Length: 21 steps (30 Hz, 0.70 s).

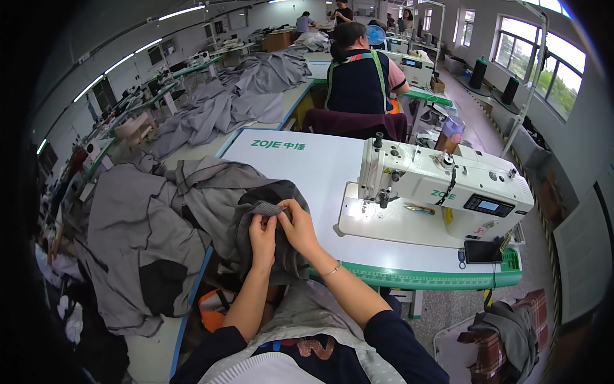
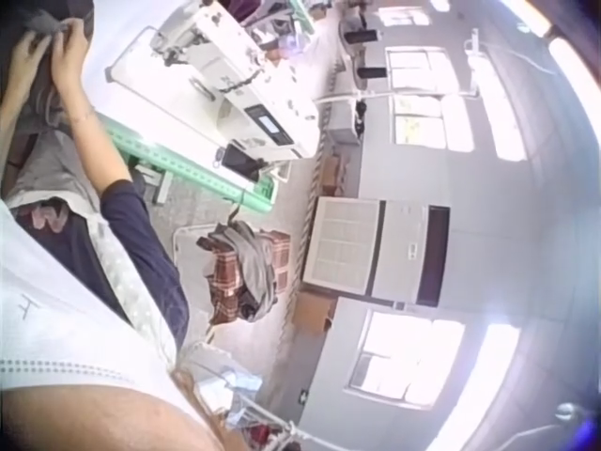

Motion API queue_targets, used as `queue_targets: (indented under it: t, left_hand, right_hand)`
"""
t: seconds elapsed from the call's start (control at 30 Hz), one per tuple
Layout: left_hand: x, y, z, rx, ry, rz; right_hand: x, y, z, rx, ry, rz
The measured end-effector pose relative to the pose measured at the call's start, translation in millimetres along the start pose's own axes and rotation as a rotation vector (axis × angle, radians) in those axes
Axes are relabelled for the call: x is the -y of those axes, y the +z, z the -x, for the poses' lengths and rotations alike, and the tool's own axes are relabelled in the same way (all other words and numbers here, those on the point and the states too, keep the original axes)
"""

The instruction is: The worker is inspecting the waistband and assembly of a pair of grey pants at a sewing workstation in a factory.

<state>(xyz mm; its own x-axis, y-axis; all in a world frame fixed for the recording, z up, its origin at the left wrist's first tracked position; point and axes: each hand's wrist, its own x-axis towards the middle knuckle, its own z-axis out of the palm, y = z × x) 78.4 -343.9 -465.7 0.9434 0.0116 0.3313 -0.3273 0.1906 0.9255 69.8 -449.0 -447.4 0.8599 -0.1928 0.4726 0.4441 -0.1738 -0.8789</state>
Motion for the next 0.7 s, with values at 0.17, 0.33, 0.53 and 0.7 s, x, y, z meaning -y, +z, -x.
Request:
queue_targets:
  t: [0.17,0.33,0.53,0.7]
  left_hand:
    - [1,3,4,-0.042,-0.042,0.132]
    - [-3,6,9,-0.041,-0.029,0.19]
    - [6,-3,11,0.033,-0.117,0.354]
    - [-5,-4,10,-0.003,-0.07,0.101]
  right_hand:
    - [-3,-12,-3,0.198,0.151,-0.069]
    - [-2,-14,-5,0.265,0.25,-0.292]
    - [-4,-15,-5,0.236,0.235,-0.281]
    - [15,-11,-1,0.022,-0.135,0.172]
